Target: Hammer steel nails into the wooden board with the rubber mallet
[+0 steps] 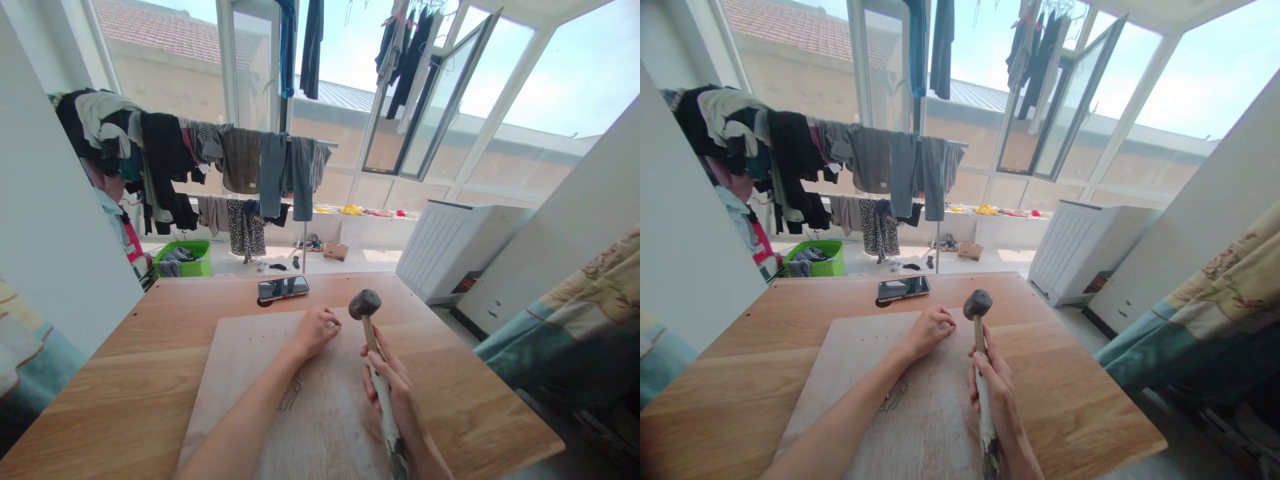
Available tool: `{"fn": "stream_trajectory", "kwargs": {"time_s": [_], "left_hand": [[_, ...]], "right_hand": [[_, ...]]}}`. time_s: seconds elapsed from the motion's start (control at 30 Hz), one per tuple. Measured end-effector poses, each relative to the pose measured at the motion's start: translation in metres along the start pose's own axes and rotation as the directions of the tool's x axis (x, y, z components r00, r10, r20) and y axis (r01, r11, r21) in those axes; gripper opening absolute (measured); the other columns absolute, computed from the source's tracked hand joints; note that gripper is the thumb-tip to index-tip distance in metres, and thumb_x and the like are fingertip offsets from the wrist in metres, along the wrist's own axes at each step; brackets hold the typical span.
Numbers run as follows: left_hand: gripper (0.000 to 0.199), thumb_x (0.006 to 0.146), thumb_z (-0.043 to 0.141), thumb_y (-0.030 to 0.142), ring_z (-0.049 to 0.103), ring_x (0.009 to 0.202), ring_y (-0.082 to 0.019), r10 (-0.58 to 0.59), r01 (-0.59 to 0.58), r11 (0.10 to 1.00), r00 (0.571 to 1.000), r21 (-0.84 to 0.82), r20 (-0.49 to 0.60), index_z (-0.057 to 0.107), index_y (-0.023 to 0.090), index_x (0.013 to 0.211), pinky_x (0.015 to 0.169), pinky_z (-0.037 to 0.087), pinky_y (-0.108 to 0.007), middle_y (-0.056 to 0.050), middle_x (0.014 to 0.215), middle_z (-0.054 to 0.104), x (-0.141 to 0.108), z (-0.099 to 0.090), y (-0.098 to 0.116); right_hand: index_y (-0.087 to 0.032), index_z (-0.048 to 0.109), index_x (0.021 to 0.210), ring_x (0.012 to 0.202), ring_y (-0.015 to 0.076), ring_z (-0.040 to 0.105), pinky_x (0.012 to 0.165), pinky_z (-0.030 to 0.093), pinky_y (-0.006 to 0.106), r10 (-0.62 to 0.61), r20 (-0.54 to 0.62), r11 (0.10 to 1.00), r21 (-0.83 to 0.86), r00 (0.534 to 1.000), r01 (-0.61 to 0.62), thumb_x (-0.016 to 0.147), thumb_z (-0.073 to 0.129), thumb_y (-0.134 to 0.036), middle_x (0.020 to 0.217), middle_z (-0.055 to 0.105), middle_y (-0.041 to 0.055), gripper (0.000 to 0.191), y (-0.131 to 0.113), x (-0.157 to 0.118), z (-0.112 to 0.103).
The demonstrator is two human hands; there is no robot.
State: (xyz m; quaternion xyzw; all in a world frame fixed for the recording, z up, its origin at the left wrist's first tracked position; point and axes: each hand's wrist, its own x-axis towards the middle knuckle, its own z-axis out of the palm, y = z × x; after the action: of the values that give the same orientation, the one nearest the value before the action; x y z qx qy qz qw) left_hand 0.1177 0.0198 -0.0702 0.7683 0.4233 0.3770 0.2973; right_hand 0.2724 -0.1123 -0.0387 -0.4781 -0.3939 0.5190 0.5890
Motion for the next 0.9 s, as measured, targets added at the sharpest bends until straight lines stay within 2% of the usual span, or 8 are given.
{"fn": "stream_trajectory", "kwargs": {"time_s": [0.1, 0.2, 0.3, 0.4, 0.57, 0.67, 0.8, 0.9], "left_hand": [[0.013, 0.077, 0.069, 0.018, 0.067, 0.085, -0.019, 0.005, -0.005, 1.000, 1.000, -0.004, -0.007, 0.081, 0.017, 0.082, 0.083, 0.050, -0.029, -0.007, 0.091, 0.072, -0.001, 0.000, 0.000], [0.013, 0.077, 0.069, 0.019, 0.066, 0.084, -0.020, 0.010, -0.010, 1.000, 1.000, -0.009, -0.013, 0.081, 0.017, 0.082, 0.082, 0.050, -0.029, -0.007, 0.091, 0.072, -0.001, 0.002, -0.002], [0.015, 0.078, 0.067, 0.018, 0.067, 0.082, -0.018, 0.014, -0.015, 1.000, 1.000, -0.013, -0.014, 0.081, 0.017, 0.082, 0.080, 0.051, -0.028, -0.007, 0.091, 0.072, -0.001, 0.004, -0.004], [0.016, 0.077, 0.065, 0.017, 0.067, 0.082, -0.018, 0.014, -0.015, 1.000, 1.000, -0.009, -0.010, 0.081, 0.018, 0.081, 0.079, 0.052, -0.027, -0.006, 0.090, 0.073, -0.001, 0.004, -0.004], [0.017, 0.077, 0.066, 0.018, 0.067, 0.083, -0.019, 0.004, -0.004, 1.000, 1.000, 0.007, -0.003, 0.081, 0.019, 0.084, 0.080, 0.051, -0.028, -0.006, 0.090, 0.073, -0.001, 0.001, -0.001], [0.019, 0.076, 0.064, 0.014, 0.067, 0.083, -0.019, 0.001, -0.001, 1.000, 1.000, 0.016, 0.015, 0.081, 0.019, 0.083, 0.080, 0.051, -0.028, -0.006, 0.089, 0.074, -0.002, 0.002, 0.000], [0.014, 0.077, 0.070, 0.023, 0.067, 0.087, -0.021, -0.013, 0.013, 0.999, 1.000, 0.039, 0.019, 0.080, 0.017, 0.084, 0.083, 0.051, -0.030, -0.008, 0.092, 0.073, 0.001, 0.001, 0.004], [0.022, 0.076, 0.074, 0.030, 0.066, 0.090, -0.022, -0.002, -0.003, 0.997, 0.998, 0.080, 0.061, 0.077, 0.017, 0.093, 0.085, 0.050, -0.031, -0.007, 0.095, 0.071, 0.001, -0.016, 0.014]], "right_hand": [[-0.028, 0.044, 0.148, 0.036, 0.0038, 0.039, 0.026, 0.035, 0.015, -0.028, -0.003, 0.999, 0.032, 1.000, 0.028, 0.086, 0.067, -0.049, 0.083, 0.059, -0.0032, 0.069, 0.000, -0.004, 0.002], [-0.031, 0.043, 0.149, 0.036, 0.0026, 0.040, 0.026, 0.038, 0.017, -0.065, 0.014, 0.998, 0.017, 0.998, 0.065, 0.084, 0.070, -0.048, 0.094, 0.061, -0.0017, 0.072, 0.003, -0.007, 0.003], [-0.028, 0.039, 0.153, 0.033, 0.0041, 0.039, 0.027, 0.038, 0.017, 0.005, 0.040, 0.997, -0.075, 0.999, -0.002, 0.084, 0.070, -0.049, 0.078, 0.062, -0.0039, 0.078, 0.006, -0.007, 0.005], [-0.022, 0.033, 0.157, 0.031, 0.0068, 0.036, 0.027, 0.039, 0.019, 0.054, 0.045, 0.989, -0.140, 0.998, -0.047, 0.085, 0.068, -0.051, 0.057, 0.054, -0.0080, 0.084, 0.006, -0.008, 0.006], [-0.025, 0.037, 0.155, 0.033, 0.0046, 0.039, 0.026, 0.039, 0.019, 0.031, 0.012, 0.993, -0.115, 0.999, -0.029, 0.082, 0.071, -0.051, 0.080, 0.065, -0.0022, 0.085, 0.003, -0.009, 0.007], [-0.026, 0.038, 0.154, 0.032, 0.0047, 0.040, 0.026, 0.040, 0.019, 0.052, 0.020, 0.989, -0.138, 0.998, -0.049, 0.082, 0.071, -0.051, 0.081, 0.065, -0.0024, 0.083, 0.002, -0.009, 0.008], [-0.023, 0.037, 0.154, 0.033, 0.0058, 0.038, 0.027, 0.039, 0.018, -0.017, -0.045, 0.994, -0.108, 0.999, 0.012, 0.082, 0.070, -0.052, 0.067, 0.061, -0.0054, 0.084, 0.002, -0.008, 0.008], [-0.019, 0.037, 0.154, 0.030, 0.0078, 0.037, 0.027, 0.036, 0.017, 0.051, -0.092, 0.983, -0.173, 0.994, -0.067, 0.083, 0.068, -0.051, 0.046, 0.049, -0.0098, 0.084, 0.005, -0.003, 0.004]]}}
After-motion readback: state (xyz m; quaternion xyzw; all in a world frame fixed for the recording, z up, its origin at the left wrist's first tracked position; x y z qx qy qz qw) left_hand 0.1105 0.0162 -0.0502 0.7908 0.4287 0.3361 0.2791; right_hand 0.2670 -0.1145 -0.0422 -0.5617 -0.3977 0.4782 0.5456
